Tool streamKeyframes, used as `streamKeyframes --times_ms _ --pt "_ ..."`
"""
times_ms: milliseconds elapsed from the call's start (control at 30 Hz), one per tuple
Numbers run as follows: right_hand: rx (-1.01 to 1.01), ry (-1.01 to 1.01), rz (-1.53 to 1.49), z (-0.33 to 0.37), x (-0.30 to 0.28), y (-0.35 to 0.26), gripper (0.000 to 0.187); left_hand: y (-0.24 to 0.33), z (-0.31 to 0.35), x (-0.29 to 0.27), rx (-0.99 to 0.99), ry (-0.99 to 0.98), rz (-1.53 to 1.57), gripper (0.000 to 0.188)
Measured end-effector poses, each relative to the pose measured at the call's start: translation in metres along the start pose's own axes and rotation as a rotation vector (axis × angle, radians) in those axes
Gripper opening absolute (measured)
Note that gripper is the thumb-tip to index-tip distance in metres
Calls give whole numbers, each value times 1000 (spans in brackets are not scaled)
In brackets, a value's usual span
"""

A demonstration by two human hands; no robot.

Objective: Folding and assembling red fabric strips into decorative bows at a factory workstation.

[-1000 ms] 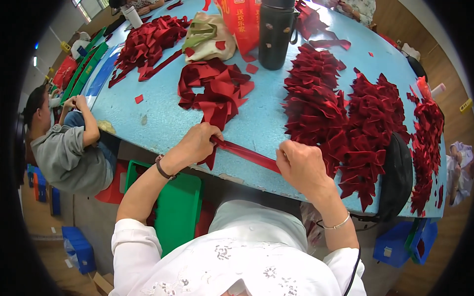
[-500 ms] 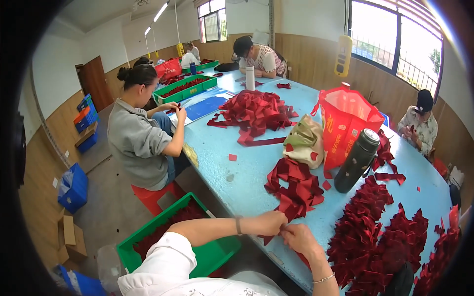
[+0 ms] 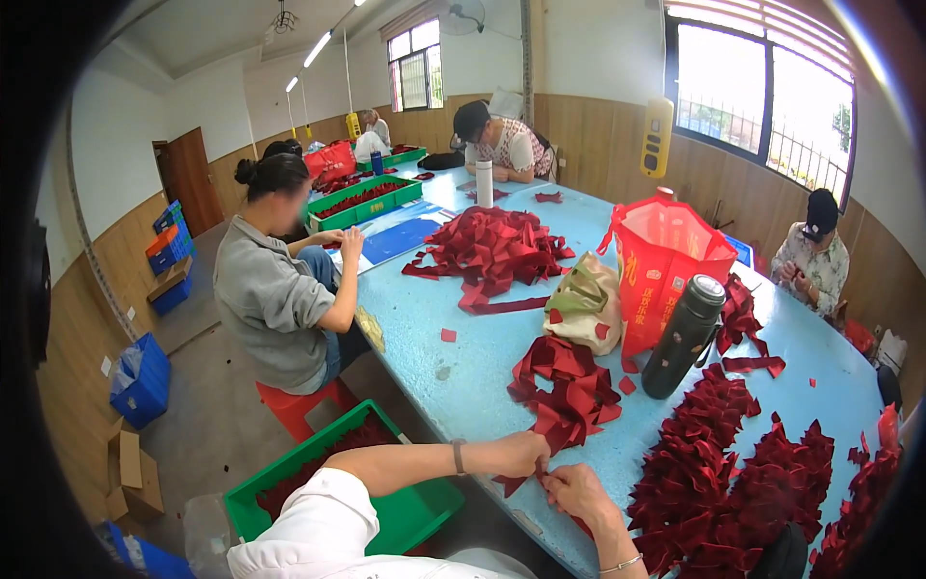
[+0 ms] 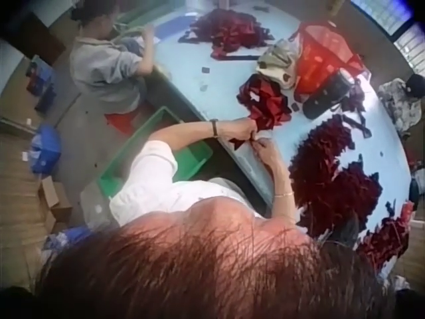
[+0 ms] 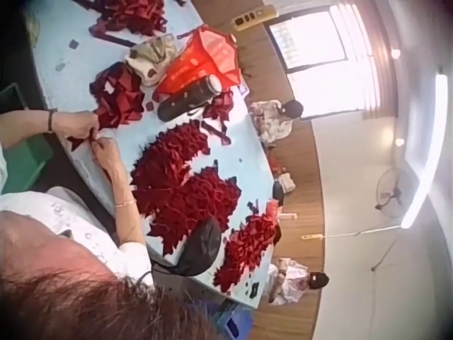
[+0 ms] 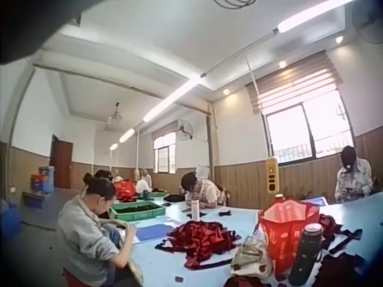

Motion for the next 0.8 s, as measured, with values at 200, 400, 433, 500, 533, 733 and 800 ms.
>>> streamKeyframes --times_ms 200,400,433,500,533,733,800 --pt "28 15 52 27 1 16 27 4 9 4 -54 -42 -21 20" --pt "41 118 74 68 -3 31 29 14 10 12 -52 -91 -11 20" --pt "43 147 83 73 -3 37 30 13 5 8 -39 -86 -2 20" --pt "-196 261 354 71 -7 35 28 22 9 0 -104 -103 26 18" --pt "-212 275 324 68 -10 38 25 8 4 0 -80 -30 -28 19" --pt "-105 329 209 108 -28 41 21 8 -6 -7 -99 -48 -85 30" --pt "-54 298 190 114 -32 47 22 7 -10 -4 -100 -86 -69 30"
Point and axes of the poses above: each hand's wrist, its own z-axis away from the middle knuckle, its own x-axis out of the palm, y = z × x, the point moved 7 cm from there along -z, towards the middle knuckle, and after that the axes turned 5 degrees about -x, right-handed, at the moved point
